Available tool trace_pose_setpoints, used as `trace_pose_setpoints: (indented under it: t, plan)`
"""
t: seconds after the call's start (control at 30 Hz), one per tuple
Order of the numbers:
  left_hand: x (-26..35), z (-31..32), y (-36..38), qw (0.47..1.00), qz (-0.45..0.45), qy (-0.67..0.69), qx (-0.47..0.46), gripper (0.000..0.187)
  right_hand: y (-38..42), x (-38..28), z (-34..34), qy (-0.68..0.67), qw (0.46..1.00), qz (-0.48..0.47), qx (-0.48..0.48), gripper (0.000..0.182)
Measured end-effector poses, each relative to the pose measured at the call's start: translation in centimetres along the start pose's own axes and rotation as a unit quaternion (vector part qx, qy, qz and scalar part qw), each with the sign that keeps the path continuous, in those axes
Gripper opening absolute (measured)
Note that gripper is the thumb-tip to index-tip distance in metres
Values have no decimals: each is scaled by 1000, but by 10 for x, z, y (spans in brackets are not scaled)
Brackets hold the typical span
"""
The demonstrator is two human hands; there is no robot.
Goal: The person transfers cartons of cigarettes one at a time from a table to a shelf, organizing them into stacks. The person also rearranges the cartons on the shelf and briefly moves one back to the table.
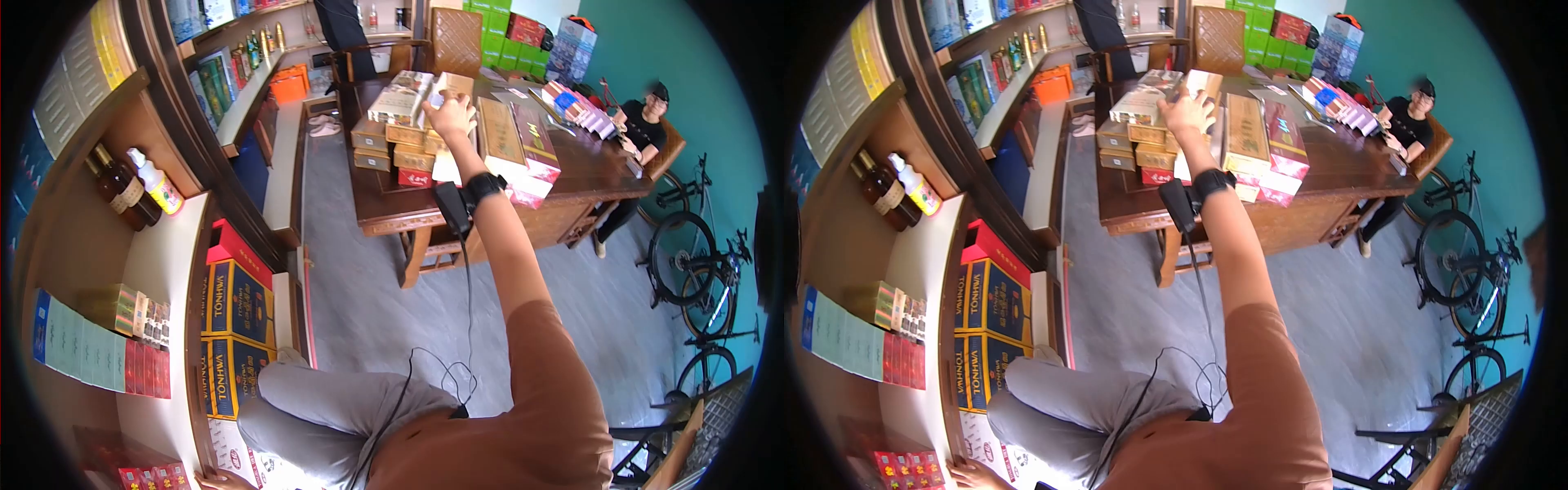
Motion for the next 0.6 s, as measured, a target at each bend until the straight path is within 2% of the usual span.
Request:
trace_pose_setpoints:
  t: [0.03,0.1,0.17,0.23,0.27,0.3,0.37,0.4,0.43,0.47,0.5,0.53,0.57,0.6]
  plan:
    - [0,-5,-2,1000,-9,-6,3,21,-7,-6,15,74,997,20,-24,62]
    - [4,-10,-5,997,62,-48,13,19,-10,-3,31,107,989,71,-67,77]
    - [-8,7,3,998,19,-29,-50,23,-6,0,41,204,977,33,-42,76]
    - [-4,-1,-2,997,50,-31,-45,24,-6,4,41,202,978,-8,-59,68]
    - [-5,0,-2,994,8,-11,-104,28,-6,5,39,208,975,-7,-75,68]
    - [-13,11,8,994,4,-19,-106,28,-6,6,35,216,972,-5,-90,69]
    - [-39,51,29,984,-50,-57,-164,40,6,1,18,177,979,10,-103,74]
    - [-47,62,38,984,-63,-60,-157,42,-4,17,37,220,973,-4,-70,74]
    - [-37,53,31,988,-74,-40,-128,35,4,12,24,202,977,3,-63,75]
    - [-30,41,21,979,-112,6,-169,35,3,13,20,229,968,26,-102,74]
    - [-31,40,21,983,-101,92,-122,36,9,14,16,242,965,20,-102,74]
    - [-26,41,21,965,-137,-4,-224,38,20,13,10,249,964,4,-96,74]
    - [-29,64,43,988,-81,29,-129,42,28,10,5,250,964,-24,-86,73]
    - [-17,57,36,955,-127,21,-267,50,37,1,4,238,967,-60,-68,73]
Point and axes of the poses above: each hand's wrist, its own y-axis away from the middle knuckle, its own z-axis out of the palm, x = y × z, the point moved 4 cm from there along -y, towards the middle knuckle, and after that the axes turned 12 degrees about -z, right-handed, at the moved point
